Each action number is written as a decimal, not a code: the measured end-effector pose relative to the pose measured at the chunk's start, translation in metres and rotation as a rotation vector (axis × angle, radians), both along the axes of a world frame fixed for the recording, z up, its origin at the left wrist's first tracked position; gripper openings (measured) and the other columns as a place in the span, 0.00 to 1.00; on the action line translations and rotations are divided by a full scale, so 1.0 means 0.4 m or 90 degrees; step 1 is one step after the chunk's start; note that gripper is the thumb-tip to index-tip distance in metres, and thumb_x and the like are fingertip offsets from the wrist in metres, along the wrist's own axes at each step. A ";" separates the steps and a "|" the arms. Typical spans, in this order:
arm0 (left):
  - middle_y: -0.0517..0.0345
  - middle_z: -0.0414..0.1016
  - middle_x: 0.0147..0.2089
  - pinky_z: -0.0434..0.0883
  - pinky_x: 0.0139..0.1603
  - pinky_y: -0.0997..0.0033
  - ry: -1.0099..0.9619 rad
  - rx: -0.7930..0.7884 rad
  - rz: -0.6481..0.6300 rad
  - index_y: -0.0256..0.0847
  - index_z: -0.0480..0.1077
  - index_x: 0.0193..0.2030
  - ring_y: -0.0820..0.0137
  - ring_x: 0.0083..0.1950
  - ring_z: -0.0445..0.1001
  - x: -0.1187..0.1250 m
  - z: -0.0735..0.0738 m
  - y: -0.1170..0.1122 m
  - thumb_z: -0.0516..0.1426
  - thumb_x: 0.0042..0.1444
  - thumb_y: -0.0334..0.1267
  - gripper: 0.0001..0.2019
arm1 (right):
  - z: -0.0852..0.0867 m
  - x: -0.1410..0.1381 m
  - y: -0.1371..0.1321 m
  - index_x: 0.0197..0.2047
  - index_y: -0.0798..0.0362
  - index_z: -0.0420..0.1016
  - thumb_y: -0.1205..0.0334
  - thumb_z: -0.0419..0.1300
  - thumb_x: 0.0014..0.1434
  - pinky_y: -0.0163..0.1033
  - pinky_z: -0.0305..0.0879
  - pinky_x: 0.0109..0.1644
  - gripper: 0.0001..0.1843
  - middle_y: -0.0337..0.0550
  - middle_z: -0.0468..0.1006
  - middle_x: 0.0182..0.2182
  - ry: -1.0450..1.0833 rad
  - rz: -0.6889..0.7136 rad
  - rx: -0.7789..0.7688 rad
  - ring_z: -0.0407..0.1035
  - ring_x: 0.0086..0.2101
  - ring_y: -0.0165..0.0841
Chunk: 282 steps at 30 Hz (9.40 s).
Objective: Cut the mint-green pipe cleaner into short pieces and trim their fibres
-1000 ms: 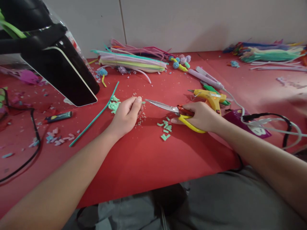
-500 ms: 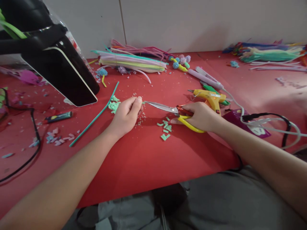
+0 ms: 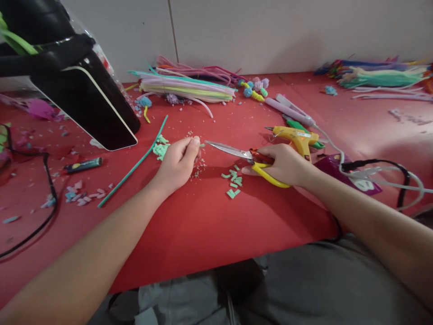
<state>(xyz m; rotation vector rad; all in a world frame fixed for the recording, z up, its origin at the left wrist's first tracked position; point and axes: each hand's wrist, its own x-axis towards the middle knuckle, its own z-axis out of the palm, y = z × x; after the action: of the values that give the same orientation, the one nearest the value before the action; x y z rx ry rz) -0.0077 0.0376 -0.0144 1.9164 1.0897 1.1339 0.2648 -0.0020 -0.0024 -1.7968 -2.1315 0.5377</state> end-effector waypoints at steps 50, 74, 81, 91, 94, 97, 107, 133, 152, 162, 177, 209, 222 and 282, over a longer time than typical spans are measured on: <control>0.64 0.57 0.21 0.56 0.26 0.69 0.041 0.041 -0.001 0.42 0.61 0.25 0.74 0.23 0.57 -0.004 0.012 -0.005 0.51 0.70 0.51 0.23 | -0.005 0.000 0.010 0.22 0.50 0.52 0.25 0.62 0.49 0.39 0.46 0.29 0.37 0.33 0.54 0.19 -0.016 0.006 -0.006 0.47 0.24 0.28; 0.60 0.64 0.25 0.56 0.33 0.67 0.340 0.238 0.208 0.41 0.64 0.25 0.71 0.29 0.62 -0.107 0.104 0.006 0.53 0.67 0.41 0.17 | -0.005 -0.008 0.007 0.22 0.49 0.51 0.29 0.65 0.48 0.40 0.45 0.29 0.36 0.35 0.54 0.19 0.018 -0.038 0.006 0.47 0.25 0.28; 0.55 0.69 0.35 0.62 0.40 0.65 0.431 0.124 0.257 0.39 0.76 0.33 0.68 0.36 0.66 -0.168 0.098 0.024 0.58 0.60 0.38 0.08 | 0.014 -0.016 -0.001 0.23 0.50 0.52 0.29 0.64 0.52 0.40 0.45 0.29 0.35 0.33 0.52 0.20 -0.005 -0.031 -0.005 0.47 0.25 0.27; 0.56 0.74 0.38 0.69 0.43 0.68 0.347 0.219 0.024 0.40 0.73 0.37 0.70 0.38 0.72 -0.066 0.099 -0.039 0.57 0.63 0.36 0.05 | 0.027 -0.013 0.003 0.29 0.51 0.70 0.43 0.61 0.56 0.40 0.53 0.33 0.19 0.45 0.76 0.29 -0.198 -0.151 0.089 0.65 0.29 0.36; 0.56 0.74 0.41 0.70 0.45 0.67 0.382 0.182 -0.096 0.40 0.75 0.41 0.70 0.40 0.74 -0.028 0.081 -0.066 0.54 0.66 0.36 0.08 | 0.055 0.006 -0.004 0.32 0.52 0.75 0.48 0.57 0.59 0.41 0.54 0.33 0.16 0.51 0.80 0.35 -0.311 -0.166 0.096 0.71 0.33 0.42; 0.56 0.74 0.44 0.70 0.44 0.66 0.409 0.152 -0.158 0.41 0.76 0.45 0.68 0.42 0.75 0.000 0.066 -0.082 0.53 0.67 0.36 0.10 | 0.077 0.021 -0.013 0.39 0.51 0.78 0.43 0.56 0.59 0.42 0.55 0.33 0.20 0.54 0.81 0.42 -0.355 -0.160 0.069 0.73 0.38 0.46; 0.52 0.73 0.47 0.71 0.48 0.61 0.443 0.097 -0.188 0.40 0.73 0.45 0.63 0.47 0.75 0.041 0.049 -0.085 0.54 0.68 0.37 0.07 | 0.049 0.006 -0.005 0.33 0.51 0.76 0.49 0.57 0.57 0.40 0.50 0.31 0.14 0.49 0.80 0.36 -0.254 -0.146 0.096 0.69 0.33 0.40; 0.58 0.70 0.34 0.66 0.38 0.69 0.167 -0.009 -0.175 0.40 0.65 0.33 0.71 0.36 0.69 0.065 0.050 -0.080 0.55 0.66 0.33 0.09 | 0.064 -0.099 -0.046 0.31 0.51 0.72 0.51 0.79 0.39 0.38 0.65 0.31 0.24 0.39 0.77 0.29 0.597 -0.024 -0.169 0.70 0.29 0.31; 0.60 0.70 0.33 0.63 0.35 0.70 0.184 -0.026 -0.185 0.40 0.65 0.32 0.72 0.33 0.67 0.060 0.049 -0.088 0.54 0.68 0.40 0.12 | 0.053 -0.125 -0.042 0.31 0.50 0.68 0.51 0.78 0.42 0.38 0.63 0.31 0.24 0.33 0.69 0.23 0.604 -0.010 -0.138 0.64 0.26 0.28; 0.59 0.75 0.32 0.66 0.33 0.68 0.255 -0.060 -0.180 0.40 0.71 0.33 0.70 0.32 0.72 0.050 0.057 -0.091 0.57 0.61 0.35 0.06 | 0.047 -0.127 -0.053 0.32 0.49 0.63 0.53 0.73 0.48 0.37 0.58 0.29 0.22 0.35 0.69 0.27 0.476 0.006 -0.108 0.63 0.28 0.29; 0.57 0.77 0.35 0.67 0.34 0.69 0.264 -0.051 -0.155 0.39 0.75 0.36 0.71 0.33 0.72 0.049 0.070 -0.095 0.57 0.59 0.33 0.05 | 0.054 -0.133 -0.059 0.33 0.50 0.63 0.61 0.68 0.52 0.35 0.55 0.29 0.15 0.34 0.67 0.26 0.384 0.011 -0.052 0.58 0.26 0.27; 0.57 0.73 0.37 0.70 0.38 0.74 0.178 0.282 -0.168 0.36 0.74 0.38 0.73 0.37 0.73 0.031 0.041 -0.083 0.65 0.60 0.34 0.05 | 0.041 -0.119 -0.048 0.29 0.50 0.64 0.54 0.79 0.41 0.38 0.62 0.32 0.26 0.35 0.71 0.26 0.653 -0.021 -0.150 0.67 0.29 0.29; 0.56 0.75 0.35 0.70 0.38 0.72 0.152 0.288 -0.191 0.36 0.74 0.36 0.73 0.35 0.73 0.037 0.036 -0.080 0.62 0.62 0.30 0.03 | 0.057 -0.131 -0.055 0.29 0.51 0.65 0.55 0.79 0.41 0.37 0.60 0.31 0.26 0.32 0.68 0.23 0.630 -0.001 -0.163 0.64 0.26 0.27; 0.60 0.70 0.26 0.64 0.28 0.71 0.024 0.025 -0.010 0.40 0.69 0.30 0.74 0.27 0.66 -0.015 0.025 -0.022 0.56 0.66 0.38 0.12 | 0.000 -0.007 -0.009 0.22 0.49 0.57 0.33 0.68 0.46 0.39 0.47 0.29 0.32 0.35 0.59 0.20 0.081 -0.024 0.048 0.50 0.24 0.28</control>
<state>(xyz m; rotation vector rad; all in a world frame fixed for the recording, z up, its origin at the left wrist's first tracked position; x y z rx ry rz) -0.0136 0.0288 -0.0045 1.9807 1.0766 1.1230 0.2620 -0.0054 -0.0024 -1.7115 -2.0035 0.5398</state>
